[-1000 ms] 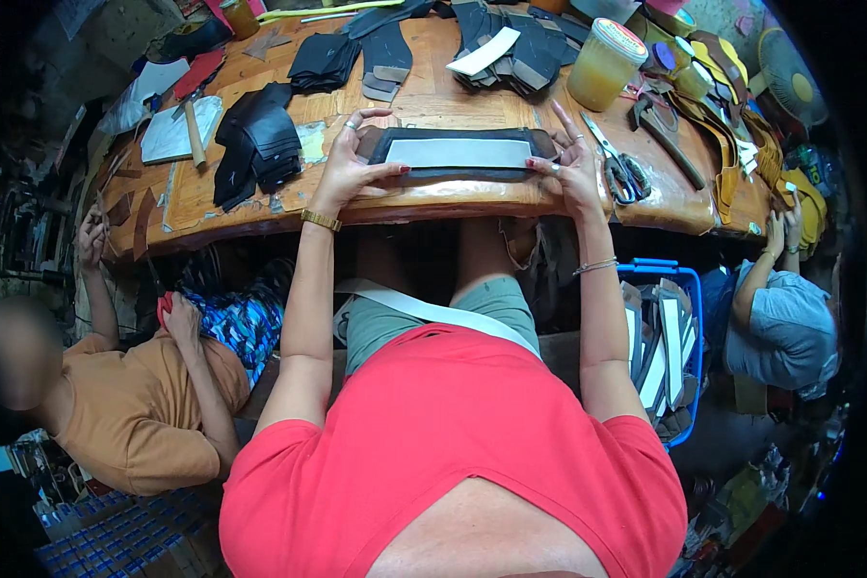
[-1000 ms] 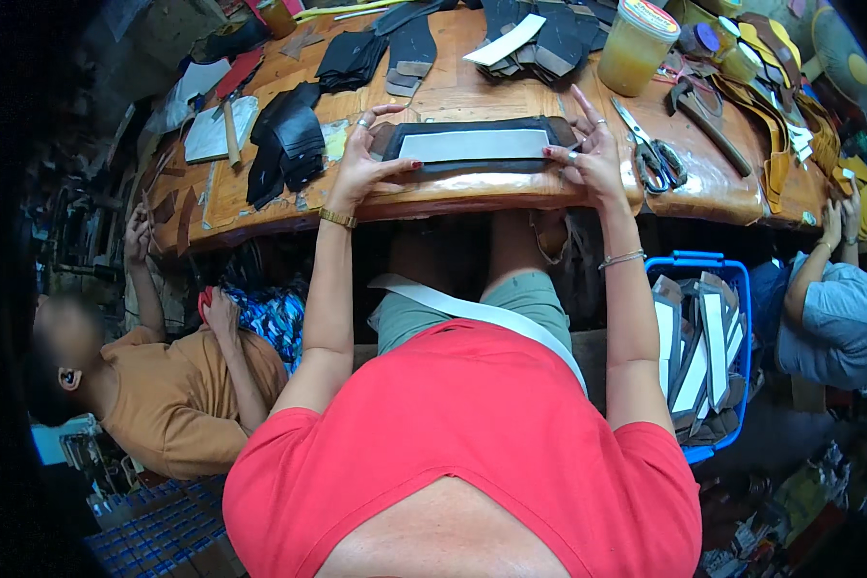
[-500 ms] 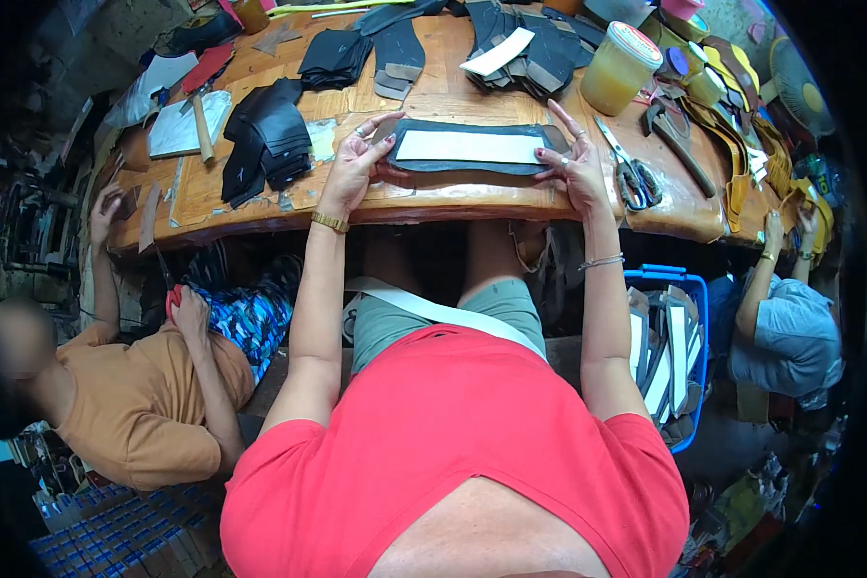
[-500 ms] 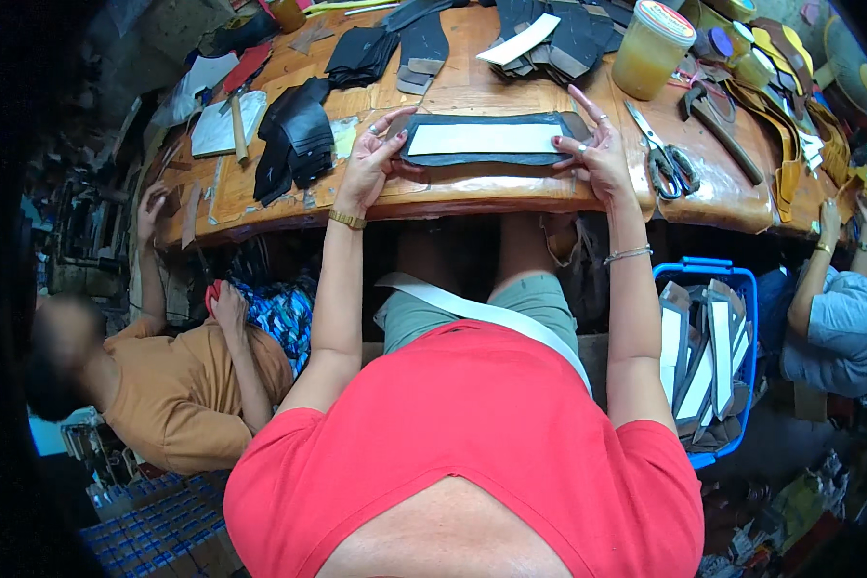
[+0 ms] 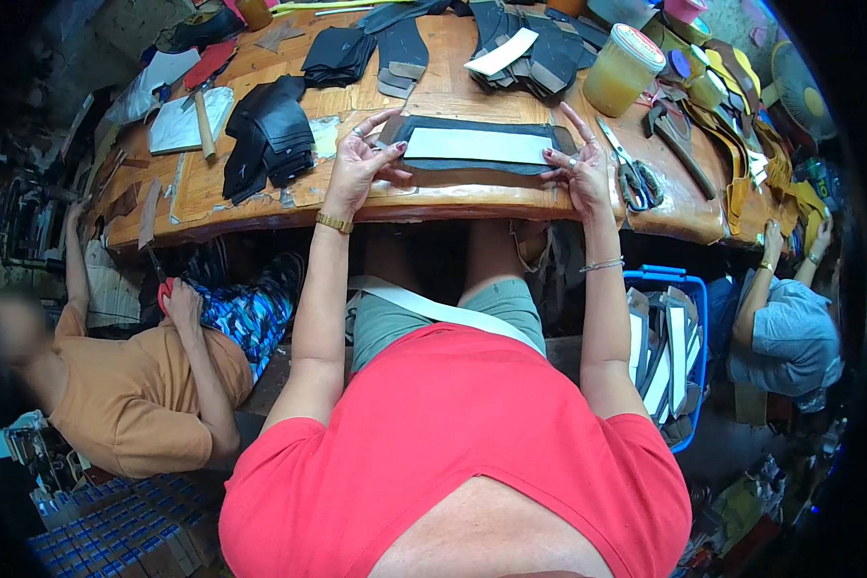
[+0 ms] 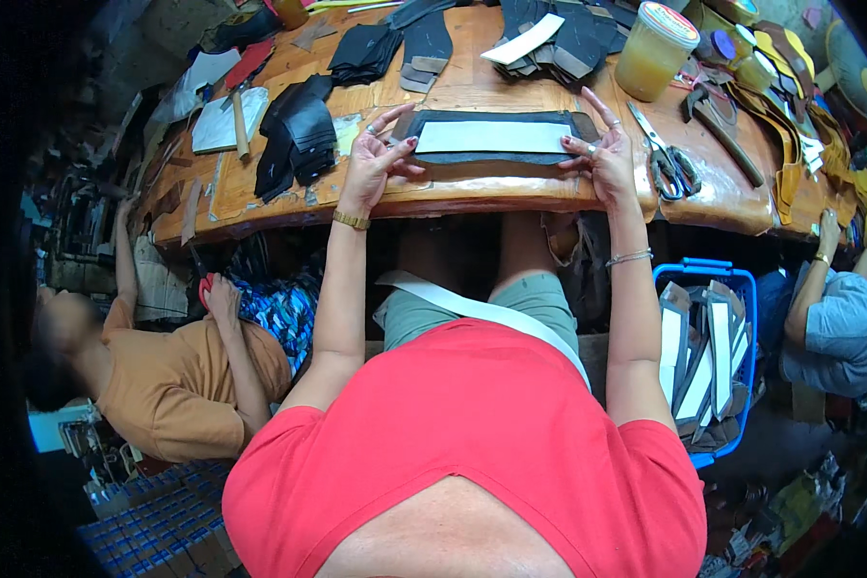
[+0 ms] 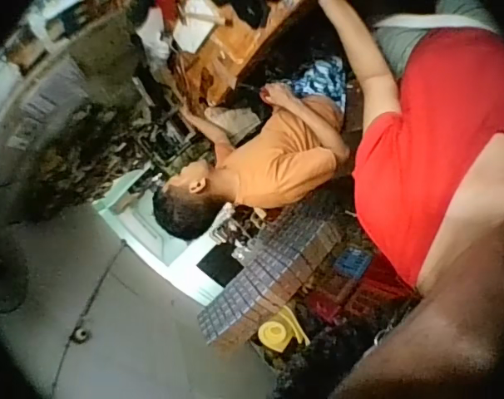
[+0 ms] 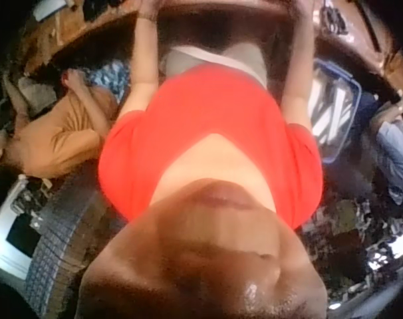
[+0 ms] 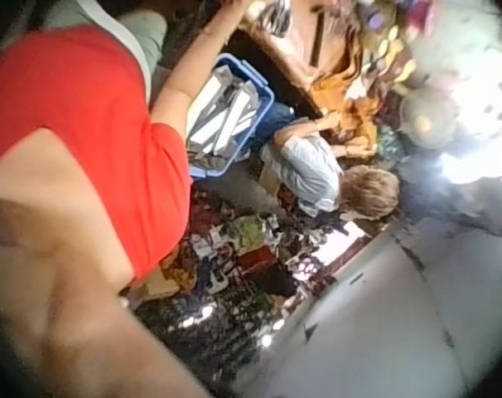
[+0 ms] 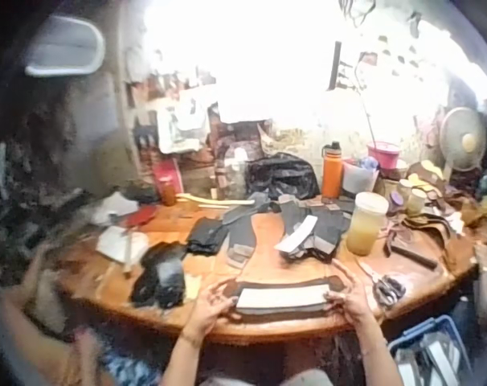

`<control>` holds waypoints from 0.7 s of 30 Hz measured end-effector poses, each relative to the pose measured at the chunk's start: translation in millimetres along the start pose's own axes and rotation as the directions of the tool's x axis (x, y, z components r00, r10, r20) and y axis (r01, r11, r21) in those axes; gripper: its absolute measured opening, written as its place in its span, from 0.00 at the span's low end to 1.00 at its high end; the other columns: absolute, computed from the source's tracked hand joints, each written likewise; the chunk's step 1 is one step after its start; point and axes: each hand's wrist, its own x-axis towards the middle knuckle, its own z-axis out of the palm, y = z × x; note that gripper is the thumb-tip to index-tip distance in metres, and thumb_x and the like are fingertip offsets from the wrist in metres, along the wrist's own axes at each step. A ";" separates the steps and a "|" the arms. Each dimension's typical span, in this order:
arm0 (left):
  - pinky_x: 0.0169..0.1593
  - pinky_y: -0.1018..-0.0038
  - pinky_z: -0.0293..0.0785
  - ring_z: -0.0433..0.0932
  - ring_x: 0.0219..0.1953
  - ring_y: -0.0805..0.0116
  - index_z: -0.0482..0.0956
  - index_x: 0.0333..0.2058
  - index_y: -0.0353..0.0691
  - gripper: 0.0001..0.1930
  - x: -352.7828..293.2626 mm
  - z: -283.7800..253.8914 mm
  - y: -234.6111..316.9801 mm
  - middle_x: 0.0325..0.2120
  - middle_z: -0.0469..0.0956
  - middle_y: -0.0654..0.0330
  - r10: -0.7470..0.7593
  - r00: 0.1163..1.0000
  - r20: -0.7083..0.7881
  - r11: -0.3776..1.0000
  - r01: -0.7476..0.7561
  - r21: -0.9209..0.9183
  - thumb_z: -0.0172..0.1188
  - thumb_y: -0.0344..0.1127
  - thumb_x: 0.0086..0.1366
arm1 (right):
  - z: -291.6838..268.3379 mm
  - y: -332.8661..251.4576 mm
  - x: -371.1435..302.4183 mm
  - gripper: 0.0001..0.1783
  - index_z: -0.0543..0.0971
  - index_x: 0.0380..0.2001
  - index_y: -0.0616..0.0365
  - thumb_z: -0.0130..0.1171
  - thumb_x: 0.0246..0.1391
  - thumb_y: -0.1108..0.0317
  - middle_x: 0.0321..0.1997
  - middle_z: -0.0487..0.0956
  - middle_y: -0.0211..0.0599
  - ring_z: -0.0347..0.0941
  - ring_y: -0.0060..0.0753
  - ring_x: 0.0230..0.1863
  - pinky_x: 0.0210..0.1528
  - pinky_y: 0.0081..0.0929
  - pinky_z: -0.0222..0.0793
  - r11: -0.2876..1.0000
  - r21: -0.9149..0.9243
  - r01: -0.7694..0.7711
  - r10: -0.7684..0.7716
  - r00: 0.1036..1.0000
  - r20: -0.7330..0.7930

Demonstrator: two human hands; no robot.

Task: The person measures and cuts white strips against dark shoe insoles using scissors, then places the cut pieces into a blue basket. The person repeats this process multiple times while seated at a low wooden table.

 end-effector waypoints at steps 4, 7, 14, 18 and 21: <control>0.32 0.74 0.86 0.83 0.37 0.71 0.65 0.61 0.37 0.29 -1.2 -2.6 0.5 0.42 0.81 0.55 0.009 1.000 0.005 1.000 -0.009 0.008 0.62 0.21 0.61 | 4.1 -4.1 -2.5 0.45 0.60 0.68 0.54 0.65 0.47 0.85 0.46 0.79 0.44 0.81 0.29 0.34 0.27 0.25 0.85 1.000 0.018 -0.016 0.016 1.000 -0.010; 0.32 0.74 0.86 0.83 0.38 0.69 0.65 0.61 0.36 0.28 -0.2 -3.9 -0.7 0.43 0.81 0.53 0.015 1.000 0.017 1.000 -0.015 -0.012 0.60 0.20 0.62 | 2.2 -2.3 -1.4 0.44 0.60 0.67 0.54 0.65 0.47 0.85 0.45 0.79 0.42 0.81 0.28 0.34 0.27 0.25 0.85 1.000 0.028 -0.010 0.010 1.000 -0.008; 0.33 0.72 0.86 0.83 0.37 0.68 0.65 0.62 0.36 0.26 -0.1 -4.3 -0.1 0.43 0.81 0.53 0.005 0.999 0.045 0.999 -0.003 -0.043 0.57 0.23 0.65 | -0.5 -3.0 -2.8 0.43 0.62 0.67 0.55 0.64 0.48 0.85 0.42 0.79 0.38 0.79 0.25 0.35 0.28 0.25 0.85 0.998 0.049 -0.026 0.026 1.000 -0.005; 0.32 0.73 0.86 0.84 0.34 0.69 0.64 0.62 0.37 0.27 -0.2 -2.7 1.0 0.42 0.81 0.54 0.004 1.000 0.028 0.999 -0.003 -0.036 0.58 0.23 0.64 | 4.1 -1.7 -2.4 0.42 0.62 0.67 0.56 0.64 0.48 0.85 0.40 0.79 0.38 0.78 0.23 0.32 0.27 0.25 0.84 0.998 0.056 0.031 -0.030 0.999 -0.024; 0.32 0.74 0.86 0.84 0.33 0.70 0.65 0.62 0.36 0.27 -0.8 -2.4 1.2 0.41 0.82 0.54 0.004 1.000 0.025 1.000 -0.003 -0.018 0.59 0.23 0.64 | 3.0 1.3 -1.8 0.42 0.62 0.67 0.56 0.63 0.49 0.85 0.39 0.79 0.38 0.78 0.22 0.29 0.27 0.23 0.84 0.998 0.014 0.058 -0.058 0.998 -0.039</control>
